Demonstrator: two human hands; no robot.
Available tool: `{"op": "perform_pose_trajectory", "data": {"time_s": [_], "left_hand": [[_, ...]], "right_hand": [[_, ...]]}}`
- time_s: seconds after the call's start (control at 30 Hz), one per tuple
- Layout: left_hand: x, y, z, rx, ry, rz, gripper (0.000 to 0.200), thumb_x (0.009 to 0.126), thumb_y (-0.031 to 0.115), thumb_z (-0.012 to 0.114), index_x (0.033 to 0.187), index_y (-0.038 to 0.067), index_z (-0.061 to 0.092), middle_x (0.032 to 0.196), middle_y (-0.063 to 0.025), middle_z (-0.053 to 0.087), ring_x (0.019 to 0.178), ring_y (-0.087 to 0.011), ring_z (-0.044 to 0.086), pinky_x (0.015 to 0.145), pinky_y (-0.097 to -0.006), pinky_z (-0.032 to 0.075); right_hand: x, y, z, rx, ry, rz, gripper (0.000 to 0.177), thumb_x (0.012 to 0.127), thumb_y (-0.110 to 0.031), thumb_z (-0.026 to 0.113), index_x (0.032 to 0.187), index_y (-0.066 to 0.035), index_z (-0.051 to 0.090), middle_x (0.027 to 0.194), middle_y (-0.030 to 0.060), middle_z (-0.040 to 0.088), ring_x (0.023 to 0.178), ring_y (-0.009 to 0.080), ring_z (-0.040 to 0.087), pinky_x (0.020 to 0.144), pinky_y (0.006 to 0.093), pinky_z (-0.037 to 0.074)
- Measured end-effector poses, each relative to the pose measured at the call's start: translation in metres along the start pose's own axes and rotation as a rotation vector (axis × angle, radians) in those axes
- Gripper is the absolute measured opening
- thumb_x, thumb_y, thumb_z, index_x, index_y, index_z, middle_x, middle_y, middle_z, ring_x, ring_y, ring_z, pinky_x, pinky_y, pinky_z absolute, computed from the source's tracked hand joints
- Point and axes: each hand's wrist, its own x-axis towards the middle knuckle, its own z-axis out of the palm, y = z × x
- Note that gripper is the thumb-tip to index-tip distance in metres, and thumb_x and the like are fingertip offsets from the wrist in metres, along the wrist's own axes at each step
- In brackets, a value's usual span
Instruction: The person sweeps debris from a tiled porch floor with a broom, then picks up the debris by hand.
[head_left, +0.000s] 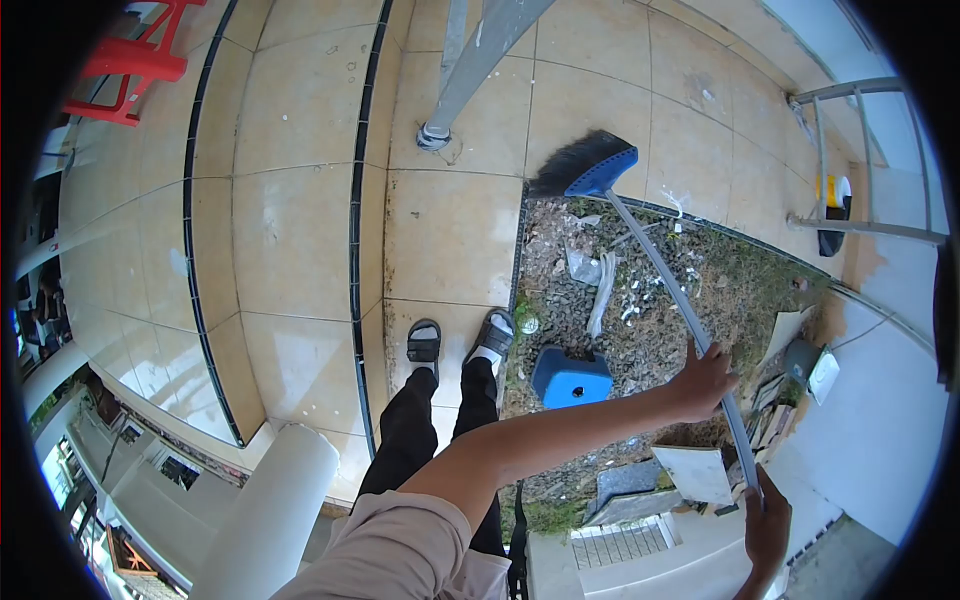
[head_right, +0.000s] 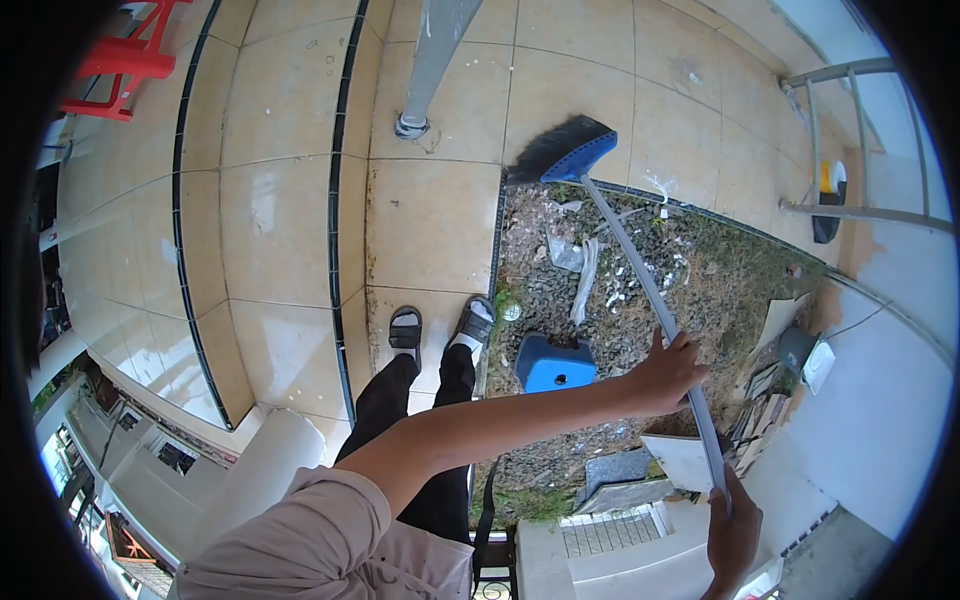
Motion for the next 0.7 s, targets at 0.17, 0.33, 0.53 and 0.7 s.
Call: {"op": "perform_pose_trajectory", "data": {"time_s": [0.17,0.33,0.53,0.7], "left_hand": [[-0.022,-0.007,-0.056,0.175,0.162,0.072,0.032,0.063,0.021,0.079,0.087,0.009,0.062,0.092,-0.0073,0.051,0.103,-0.0275,0.043,0.088,-0.0614,0.033],[-0.022,-0.119,-0.114,0.428,0.16,-0.054,0.03,0.064,0.031,0.079,0.076,0.009,0.064,0.081,-0.0044,0.054,0.092,-0.0253,0.045,0.081,-0.0502,0.037],[-0.053,-0.114,-0.05,0.185,0.098,-0.013,0.029,0.069,0.031,0.076,0.068,0.005,0.064,0.07,-0.0067,0.053,0.082,-0.0257,0.045,0.072,-0.0388,0.041],[-0.075,-0.008,0.009,-0.021,-0.089,-0.035,0.024,0.063,0.018,0.079,0.076,0.007,0.062,0.083,-0.0041,0.053,0.092,-0.0242,0.045,0.07,-0.0384,0.047]], "right_hand": [[-0.005,-0.016,0.017,0.183,-0.071,0.022,0.038,0.092,-0.014,0.047,0.129,-0.005,0.052,0.098,0.0211,0.066,0.082,0.0274,0.067,0.074,0.0364,0.049],[0.07,-0.101,0.054,0.144,0.003,-0.333,0.036,0.095,-0.022,0.048,0.127,-0.008,0.053,0.065,0.0183,0.06,0.058,0.03,0.062,0.058,0.0396,0.048],[0.044,-0.059,0.081,-0.018,0.082,-0.387,0.037,0.093,-0.024,0.049,0.128,-0.013,0.053,0.073,0.02,0.063,0.073,0.0387,0.063,0.065,0.0481,0.048],[-0.045,-0.015,0.034,-0.093,-0.044,-0.099,0.037,0.088,-0.015,0.053,0.125,-0.008,0.056,0.08,0.0219,0.064,0.07,0.0366,0.063,0.065,0.0424,0.048]]}}
